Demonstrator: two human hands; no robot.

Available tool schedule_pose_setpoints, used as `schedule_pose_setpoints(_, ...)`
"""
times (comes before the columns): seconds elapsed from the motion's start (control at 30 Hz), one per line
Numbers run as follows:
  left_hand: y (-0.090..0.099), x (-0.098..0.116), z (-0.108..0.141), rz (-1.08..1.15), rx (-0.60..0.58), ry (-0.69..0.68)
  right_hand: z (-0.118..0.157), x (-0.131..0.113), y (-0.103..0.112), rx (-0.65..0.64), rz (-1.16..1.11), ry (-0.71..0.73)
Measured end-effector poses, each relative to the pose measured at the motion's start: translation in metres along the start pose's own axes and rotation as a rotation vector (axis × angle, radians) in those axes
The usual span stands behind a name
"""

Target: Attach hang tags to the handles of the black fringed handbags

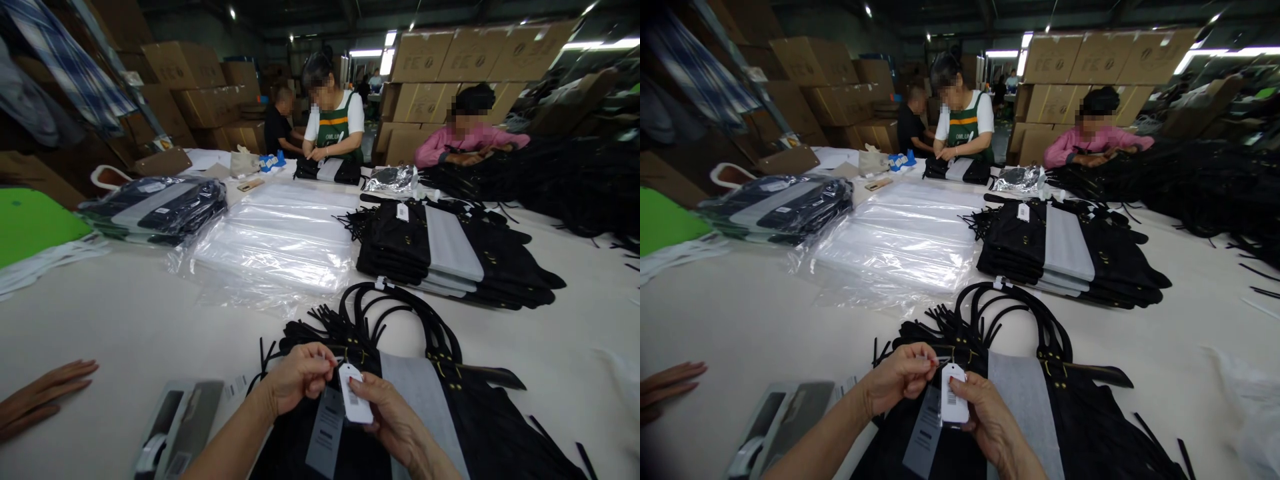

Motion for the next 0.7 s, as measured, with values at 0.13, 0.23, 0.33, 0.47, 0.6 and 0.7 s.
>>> schedule_pose_setpoints(0.13, -0.007, -0.012, 0.023, -0.143, -0.032, 0.006, -0.004, 0.007, -0.005, -0.019, -0.05, 0.0)
schedule_pose_setpoints(0.23, -0.012, -0.021, 0.038, -0.29, -0.022, 0.028, -0.008, 0.012, -0.006, 0.066, -0.115, 0.061)
schedule_pose_setpoints(0.33, -0.019, -0.026, 0.049, -0.361, 0.0, 0.013, -0.012, 0.017, -0.009, 0.135, -0.135, 0.1)
schedule_pose_setpoints(0.47, -0.032, -0.039, 0.052, -0.459, -0.017, -0.024, -0.017, 0.02, -0.01, 0.184, -0.16, 0.144)
schedule_pose_setpoints(0.6, -0.034, -0.054, 0.045, -0.527, 0.119, -0.165, -0.016, 0.021, -0.01, 0.152, -0.172, 0.178)
schedule_pose_setpoints(0.7, -0.033, -0.058, 0.044, -0.476, 0.193, -0.19, -0.006, 0.022, -0.01, 0.074, -0.128, 0.142)
Point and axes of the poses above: each hand's wrist, its own z-axis away from the middle knuckle, its own y-axis out of the back of the hand, x = y × z, the point moved 5 cm from there along -z, towards the middle knuckle, and after that the axes turned 5 degrees about -z, right-handed, at the moved point
